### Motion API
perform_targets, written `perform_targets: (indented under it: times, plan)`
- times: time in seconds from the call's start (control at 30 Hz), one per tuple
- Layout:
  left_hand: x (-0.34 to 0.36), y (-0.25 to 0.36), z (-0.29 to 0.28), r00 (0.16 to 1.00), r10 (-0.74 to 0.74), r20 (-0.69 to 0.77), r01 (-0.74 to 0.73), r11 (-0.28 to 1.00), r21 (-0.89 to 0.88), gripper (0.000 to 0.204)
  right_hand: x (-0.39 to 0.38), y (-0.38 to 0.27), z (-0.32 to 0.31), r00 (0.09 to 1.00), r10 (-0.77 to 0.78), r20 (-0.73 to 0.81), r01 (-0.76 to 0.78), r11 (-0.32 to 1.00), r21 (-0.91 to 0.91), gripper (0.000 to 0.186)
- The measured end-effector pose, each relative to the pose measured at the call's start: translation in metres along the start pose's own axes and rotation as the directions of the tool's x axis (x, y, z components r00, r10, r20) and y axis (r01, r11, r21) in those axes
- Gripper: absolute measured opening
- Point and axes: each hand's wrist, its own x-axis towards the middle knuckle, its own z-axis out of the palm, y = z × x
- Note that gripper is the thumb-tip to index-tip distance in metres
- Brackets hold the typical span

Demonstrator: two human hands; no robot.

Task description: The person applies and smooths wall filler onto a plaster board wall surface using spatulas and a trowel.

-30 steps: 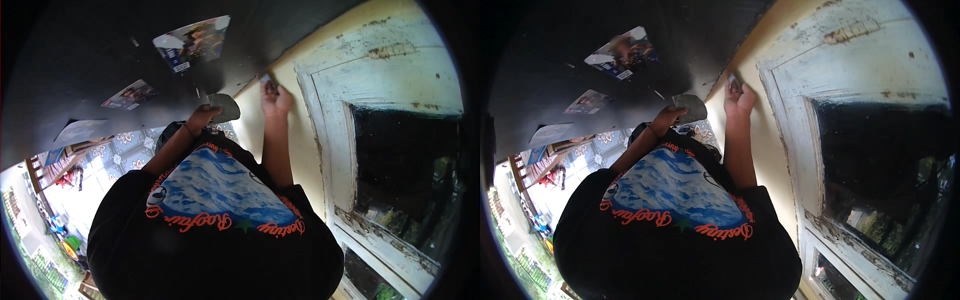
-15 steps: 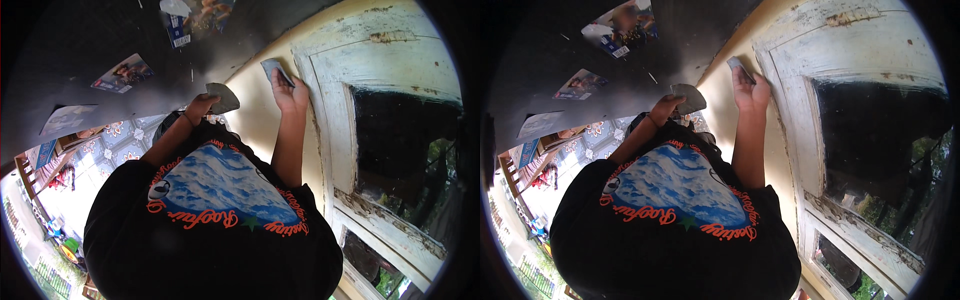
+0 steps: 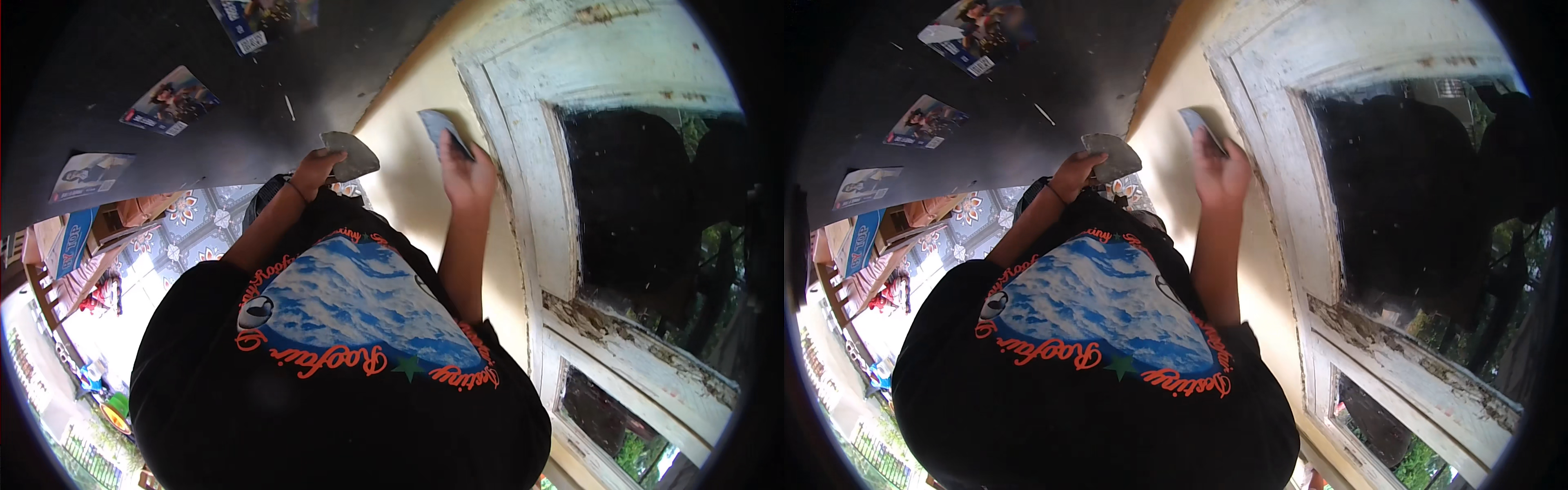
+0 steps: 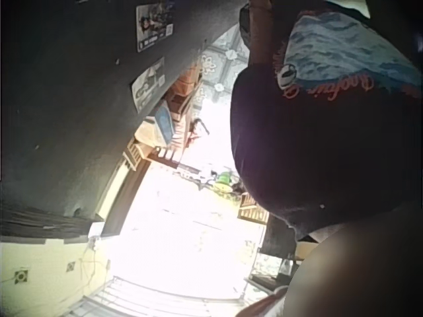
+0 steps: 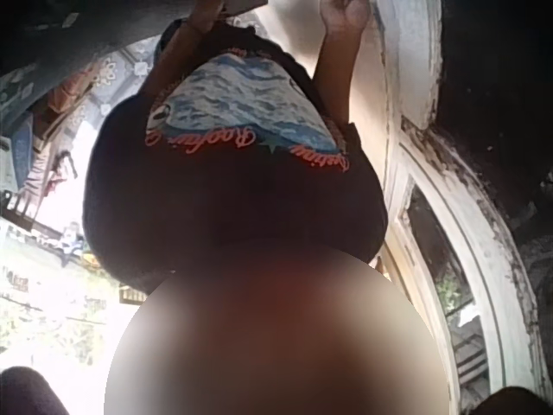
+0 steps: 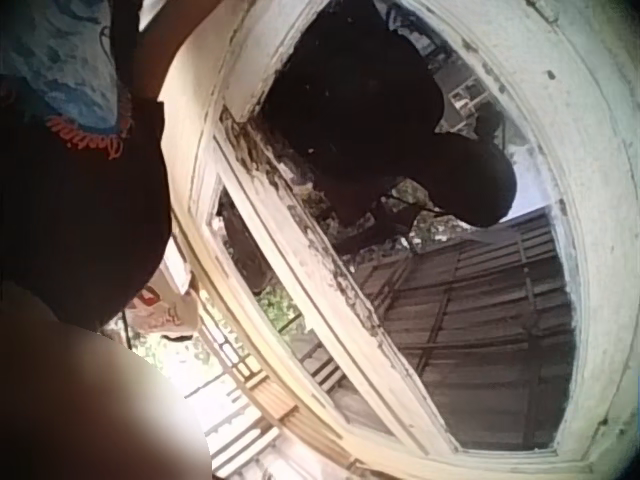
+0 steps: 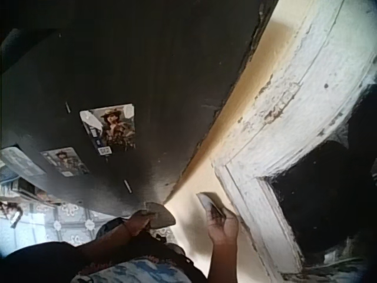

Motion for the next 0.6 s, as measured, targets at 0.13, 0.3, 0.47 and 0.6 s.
perform_targets:
  times: [0.13,0.3,0.47,0.6]
  plan:
    - [-0.007,0.007,0.026,0.999,-0.028,0.015,0.026,0.997,0.077,0.028,-0.013,-0.009,-0.011,0.991,0.081,0.111,-0.091,0.991,0.094,0.029]
    - [-0.004,-0.017,0.046,1.000,0.003,0.025,-0.006,0.996,0.085,0.029,-0.034,-0.019,-0.018,0.997,-0.064,0.044,0.064,0.998,0.001,0.031]
    - [-0.016,-0.036,0.064,0.998,-0.040,0.056,0.033,0.992,0.118,0.027,-0.076,-0.027,-0.018,0.994,-0.110,0.019,0.110,0.994,-0.020,0.033]
    - [-0.022,-0.060,0.080,0.996,-0.058,0.066,0.049,0.991,0.123,0.026,-0.060,-0.046,-0.055,0.993,-0.081,0.085,0.081,0.997,0.004,0.034]
